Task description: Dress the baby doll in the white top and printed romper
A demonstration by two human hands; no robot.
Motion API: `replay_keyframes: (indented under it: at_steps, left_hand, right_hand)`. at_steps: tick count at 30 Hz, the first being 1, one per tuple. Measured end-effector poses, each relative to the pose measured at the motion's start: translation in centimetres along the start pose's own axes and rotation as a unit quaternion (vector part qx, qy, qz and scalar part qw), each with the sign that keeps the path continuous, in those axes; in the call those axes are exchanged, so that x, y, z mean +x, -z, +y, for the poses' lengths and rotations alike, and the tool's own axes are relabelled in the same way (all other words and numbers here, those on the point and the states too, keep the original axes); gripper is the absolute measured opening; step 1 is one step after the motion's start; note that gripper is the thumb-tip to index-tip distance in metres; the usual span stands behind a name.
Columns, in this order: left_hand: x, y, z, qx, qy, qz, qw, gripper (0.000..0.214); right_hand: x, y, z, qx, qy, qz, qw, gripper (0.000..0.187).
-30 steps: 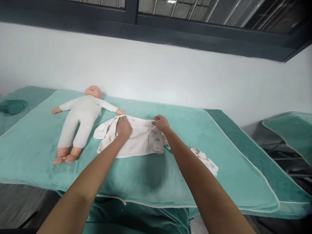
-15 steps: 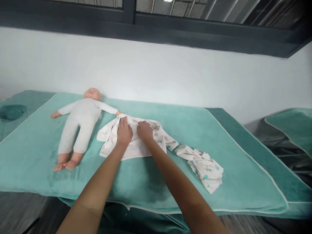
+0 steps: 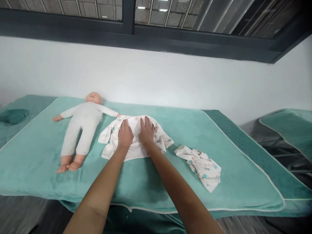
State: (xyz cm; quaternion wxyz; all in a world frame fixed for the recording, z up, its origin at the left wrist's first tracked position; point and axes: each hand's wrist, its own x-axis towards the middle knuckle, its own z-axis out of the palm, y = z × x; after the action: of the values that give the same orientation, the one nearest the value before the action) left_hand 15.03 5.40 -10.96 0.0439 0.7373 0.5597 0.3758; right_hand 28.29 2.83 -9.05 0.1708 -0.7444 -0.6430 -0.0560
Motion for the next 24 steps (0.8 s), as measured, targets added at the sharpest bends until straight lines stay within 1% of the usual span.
replay_keyframes:
  at_steps: [2,4,7,9,10,12,14,16,18,21,24]
  left_hand:
    - [0.0,0.0,0.0,0.006,0.0,-0.003,1.0,0.057]
    - [0.1,-0.1,0.0,0.017,0.007,-0.01,1.0,0.057]
    - [0.1,-0.1,0.0,0.036,0.021,-0.021,0.999,0.053]
    - [0.1,-0.1,-0.1,0.048,0.022,-0.017,0.998,0.049]
    - [0.1,-0.1,-0.1,0.053,0.019,-0.014,0.998,0.047]
    - [0.1,-0.1,-0.2,0.063,0.008,-0.017,0.998,0.042]
    - [0.1,-0.2,-0.3,0.071,-0.002,-0.029,0.997,0.038]
    - [0.2,-0.4,-0.4,0.081,-0.007,-0.04,0.996,0.037]
    - [0.2,-0.6,-0.4,0.088,-0.015,-0.051,0.995,0.037]
    - [0.3,-0.6,-0.2,0.091,-0.038,-0.078,0.992,0.036]
    - [0.5,-0.5,0.0,0.095,-0.063,-0.114,0.987,0.04]
  right_hand:
    - [0.0,-0.5,0.2,0.009,0.006,0.003,1.0,0.075]
    - [-0.1,-0.8,0.2,0.008,0.021,0.018,1.0,0.067]
    - [-0.4,-1.0,0.1,0.004,0.087,0.035,0.996,0.05]
    - [-0.5,-1.1,-0.1,0.006,0.123,0.019,0.992,0.04]
    - [-0.4,-1.1,-0.1,0.008,0.127,0.008,0.992,0.036]
    - [-0.3,-1.3,-0.2,0.01,0.11,-0.006,0.994,0.03]
    - [-0.2,-1.6,-0.2,0.01,0.088,-0.002,0.996,0.03]
    - [-0.1,-1.9,-0.2,0.01,0.08,0.005,0.997,0.033]
    - [0.0,-2.0,-0.2,0.008,0.091,0.001,0.996,0.039]
    - [0.3,-1.9,-0.3,-0.006,0.124,-0.03,0.992,0.045]
    - [0.8,-1.8,-0.7,-0.025,0.138,-0.057,0.988,0.048]
